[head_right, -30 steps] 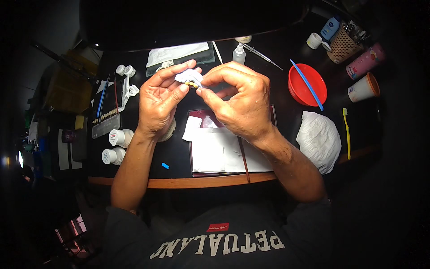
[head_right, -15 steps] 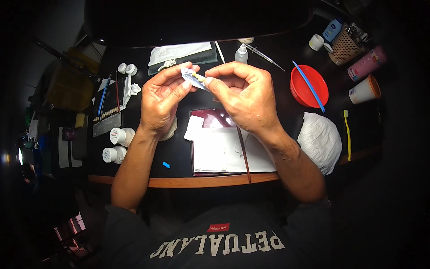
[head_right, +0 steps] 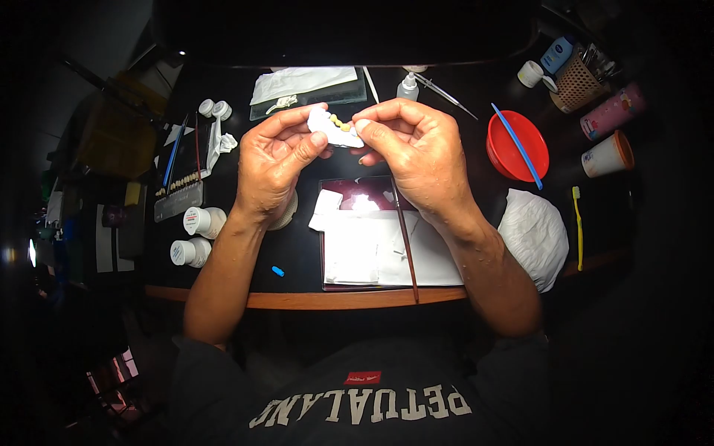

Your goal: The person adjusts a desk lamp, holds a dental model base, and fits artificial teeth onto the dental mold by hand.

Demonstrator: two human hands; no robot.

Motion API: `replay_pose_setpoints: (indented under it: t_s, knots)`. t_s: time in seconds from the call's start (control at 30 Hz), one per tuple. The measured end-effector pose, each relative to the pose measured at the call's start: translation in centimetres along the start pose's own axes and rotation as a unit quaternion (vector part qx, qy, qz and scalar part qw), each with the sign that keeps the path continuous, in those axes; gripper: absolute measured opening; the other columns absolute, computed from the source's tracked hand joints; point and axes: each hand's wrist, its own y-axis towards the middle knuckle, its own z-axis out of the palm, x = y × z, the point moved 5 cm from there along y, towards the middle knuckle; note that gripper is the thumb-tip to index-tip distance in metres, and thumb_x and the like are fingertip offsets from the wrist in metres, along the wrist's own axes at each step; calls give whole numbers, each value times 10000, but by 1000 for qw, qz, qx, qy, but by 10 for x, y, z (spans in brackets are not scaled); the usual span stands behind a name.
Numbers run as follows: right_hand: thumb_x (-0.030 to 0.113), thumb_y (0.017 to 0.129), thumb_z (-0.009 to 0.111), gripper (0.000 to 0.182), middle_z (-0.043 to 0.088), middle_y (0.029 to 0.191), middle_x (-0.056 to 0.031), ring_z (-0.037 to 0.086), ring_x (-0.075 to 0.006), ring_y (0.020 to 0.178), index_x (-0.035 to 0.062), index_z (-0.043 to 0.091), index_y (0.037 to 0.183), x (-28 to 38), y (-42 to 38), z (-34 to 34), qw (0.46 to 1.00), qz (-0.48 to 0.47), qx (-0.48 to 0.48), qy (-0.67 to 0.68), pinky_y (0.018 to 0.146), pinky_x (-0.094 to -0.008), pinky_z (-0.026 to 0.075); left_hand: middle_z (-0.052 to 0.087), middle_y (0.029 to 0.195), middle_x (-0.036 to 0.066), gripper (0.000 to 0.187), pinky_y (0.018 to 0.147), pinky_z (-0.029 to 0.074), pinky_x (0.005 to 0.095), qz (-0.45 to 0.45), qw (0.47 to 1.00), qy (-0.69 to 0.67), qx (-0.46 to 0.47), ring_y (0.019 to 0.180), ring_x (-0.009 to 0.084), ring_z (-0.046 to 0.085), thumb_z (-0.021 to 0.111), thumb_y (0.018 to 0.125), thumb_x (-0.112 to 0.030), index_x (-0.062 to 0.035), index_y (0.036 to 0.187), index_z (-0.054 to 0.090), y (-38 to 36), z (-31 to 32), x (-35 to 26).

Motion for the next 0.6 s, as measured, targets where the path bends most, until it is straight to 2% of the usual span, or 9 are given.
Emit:
replay_pose_setpoints:
  t_s: [0.1, 0.2, 0.3, 0.5, 0.6]
  knots:
    - [44, 918, 651, 130, 712, 903, -125, 690, -122, 781, -45, 682, 1008, 0, 0, 0, 1000, 4, -1, 0, 634, -214, 572, 689, 1037, 136, 361, 797, 573, 264, 1, 1000, -7, 1, 883, 151, 675, 697, 892, -14, 59, 1232, 600, 0, 0, 0]
    - [59, 911, 667, 129, 712, 883, -111, 690, -113, 786, -39, 688, 992, 1, -1, 1, 1000, 16, -7, -4, 653, -217, 566, 692, 1043, 162, 339, 869, 565, 268, -14, 1000, -17, -7, 971, 168, 677, 709, 870, 26, 82, 1188, 606, 0, 0, -1]
    - [74, 892, 696, 129, 709, 851, -86, 670, -92, 745, -22, 698, 979, 2, -2, -2, 998, 19, -1, -60, 649, -206, 536, 693, 1041, 159, 333, 868, 566, 269, -9, 1000, -14, -4, 966, 167, 678, 709, 868, 32, 79, 1183, 611, 0, 0, 0]
    - [61, 833, 743, 106, 696, 811, -40, 603, -50, 706, -1, 724, 917, 1, 0, 1, 989, -83, -1, -121, 605, -180, 462, 697, 1026, 156, 331, 880, 566, 273, -19, 1000, -22, 3, 958, 166, 680, 717, 851, 58, 79, 1167, 621, -1, 2, 2]
    - [67, 821, 751, 102, 693, 803, -32, 591, -43, 712, -2, 729, 893, 2, -2, 1, 989, -83, -20, -116, 593, -180, 455, 698, 1021, 159, 336, 886, 568, 278, -14, 1000, -22, 9, 958, 171, 683, 722, 841, 68, 79, 1162, 623, -1, 2, 2]
